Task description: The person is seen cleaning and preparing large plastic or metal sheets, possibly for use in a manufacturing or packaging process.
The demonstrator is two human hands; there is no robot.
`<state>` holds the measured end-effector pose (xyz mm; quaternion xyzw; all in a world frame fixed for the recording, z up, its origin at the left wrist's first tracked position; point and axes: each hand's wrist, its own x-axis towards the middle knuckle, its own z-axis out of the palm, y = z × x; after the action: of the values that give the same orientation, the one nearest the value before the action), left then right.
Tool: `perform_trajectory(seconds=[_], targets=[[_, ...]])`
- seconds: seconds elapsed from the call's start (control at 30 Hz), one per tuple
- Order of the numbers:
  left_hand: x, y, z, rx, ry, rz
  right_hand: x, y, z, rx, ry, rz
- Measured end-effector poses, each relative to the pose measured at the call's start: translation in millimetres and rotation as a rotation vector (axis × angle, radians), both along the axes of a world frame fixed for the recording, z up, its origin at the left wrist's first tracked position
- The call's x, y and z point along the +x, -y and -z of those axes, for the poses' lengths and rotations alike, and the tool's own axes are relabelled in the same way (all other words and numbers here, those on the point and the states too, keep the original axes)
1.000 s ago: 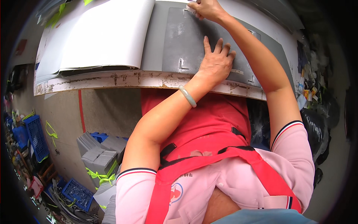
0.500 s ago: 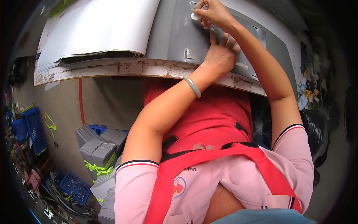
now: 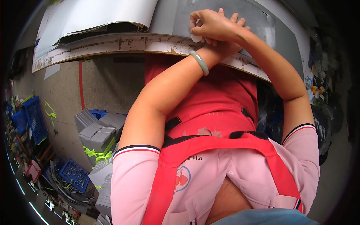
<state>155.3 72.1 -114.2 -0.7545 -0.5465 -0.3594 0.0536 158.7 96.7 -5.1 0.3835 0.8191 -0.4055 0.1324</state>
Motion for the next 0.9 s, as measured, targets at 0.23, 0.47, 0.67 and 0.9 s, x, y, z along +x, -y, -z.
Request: perform_trajectory(seconds=[0.23,0.47,0.67,0.9], targets=[[-1,-3,-7,-0.008,-0.235,-0.066,37,-10,23,0.404,-0.384,-0.163],[-3,0,-13,-0.087,-0.206,-0.059,35,-3,28,0.515,-0.307,-0.267],[5,-10,12,-0.047,0.197,0.021,46,-20,26,0.656,-0.279,-0.256],[2,2,-42,-0.179,-0.018,0.053,191,-92,18,0.617,-0.272,0.485]])
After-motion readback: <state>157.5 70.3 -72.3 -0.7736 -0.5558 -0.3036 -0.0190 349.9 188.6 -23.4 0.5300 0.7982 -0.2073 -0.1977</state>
